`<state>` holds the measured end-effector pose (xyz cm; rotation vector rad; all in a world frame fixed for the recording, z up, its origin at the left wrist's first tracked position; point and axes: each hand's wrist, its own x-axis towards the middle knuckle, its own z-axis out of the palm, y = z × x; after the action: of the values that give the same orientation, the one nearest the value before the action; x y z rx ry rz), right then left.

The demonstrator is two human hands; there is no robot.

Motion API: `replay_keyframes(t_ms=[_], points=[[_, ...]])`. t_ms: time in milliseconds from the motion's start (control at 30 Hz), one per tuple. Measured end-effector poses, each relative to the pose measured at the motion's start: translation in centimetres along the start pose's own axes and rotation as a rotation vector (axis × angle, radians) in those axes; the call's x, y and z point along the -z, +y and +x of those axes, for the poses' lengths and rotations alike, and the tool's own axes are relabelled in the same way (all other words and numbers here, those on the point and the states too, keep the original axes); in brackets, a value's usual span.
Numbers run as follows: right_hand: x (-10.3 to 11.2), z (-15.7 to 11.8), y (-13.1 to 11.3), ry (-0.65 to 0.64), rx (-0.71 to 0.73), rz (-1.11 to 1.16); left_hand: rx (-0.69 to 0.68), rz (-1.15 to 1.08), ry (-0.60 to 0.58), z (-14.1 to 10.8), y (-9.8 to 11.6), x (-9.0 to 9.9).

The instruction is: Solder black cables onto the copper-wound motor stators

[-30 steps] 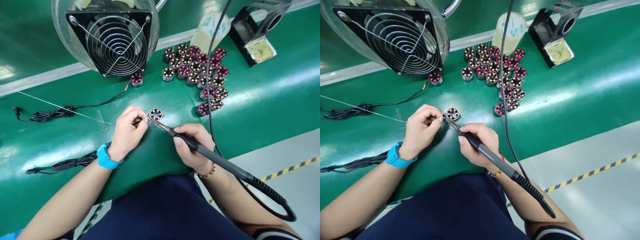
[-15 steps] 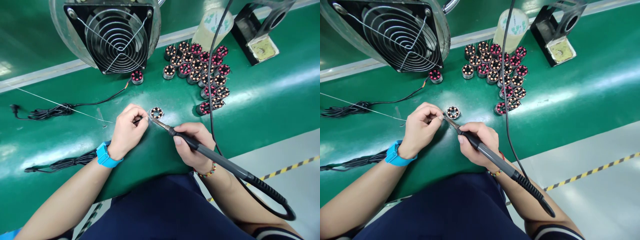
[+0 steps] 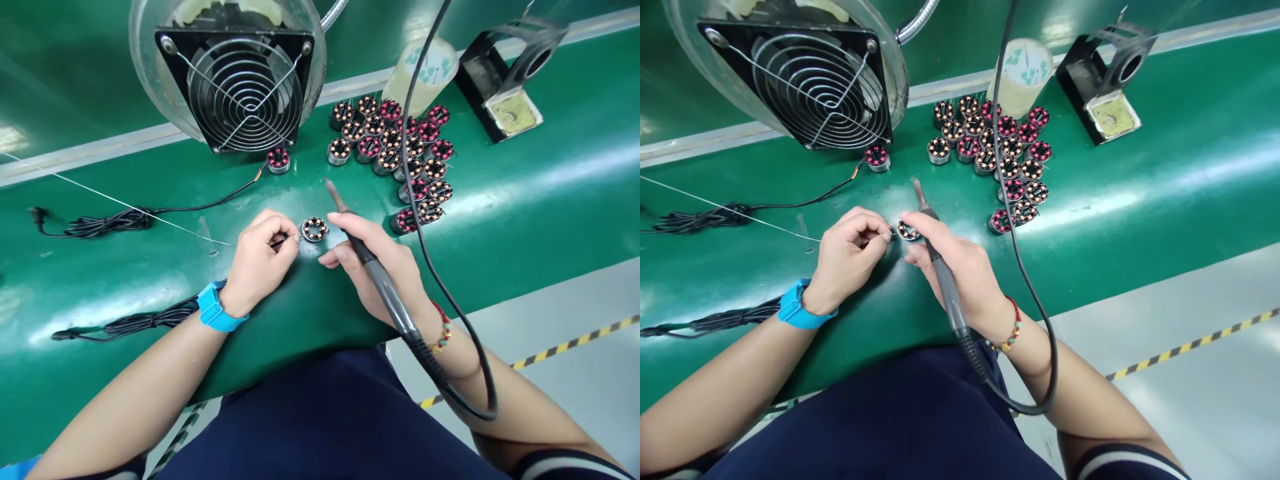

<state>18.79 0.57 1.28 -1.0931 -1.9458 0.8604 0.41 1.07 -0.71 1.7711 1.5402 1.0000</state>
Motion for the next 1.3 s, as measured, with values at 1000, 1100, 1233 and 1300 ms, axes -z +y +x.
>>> replay_keyframes(t_ms=[1000,1100,1233,1300], points=[[-2.9,2.9,2.9,-0.105,0.184,-0.142,0.514,-0.267,-0.187,1.0,0.3,3.3],[-2.8,2.8,2.9,-0.119,0.195,-0.141,0.51,-0.226,-0.183,0.9,0.3,2.7],[-3.0,2.8,2.9,-0.132,0.227,-0.132,0.501,-0.198,-0.177,0.9,0.3,2.3],[-3.3,2.8,2.9,-0.141,0.229,-0.143,0.488,-0.204,-0.176,0.9,0.5,2.4]])
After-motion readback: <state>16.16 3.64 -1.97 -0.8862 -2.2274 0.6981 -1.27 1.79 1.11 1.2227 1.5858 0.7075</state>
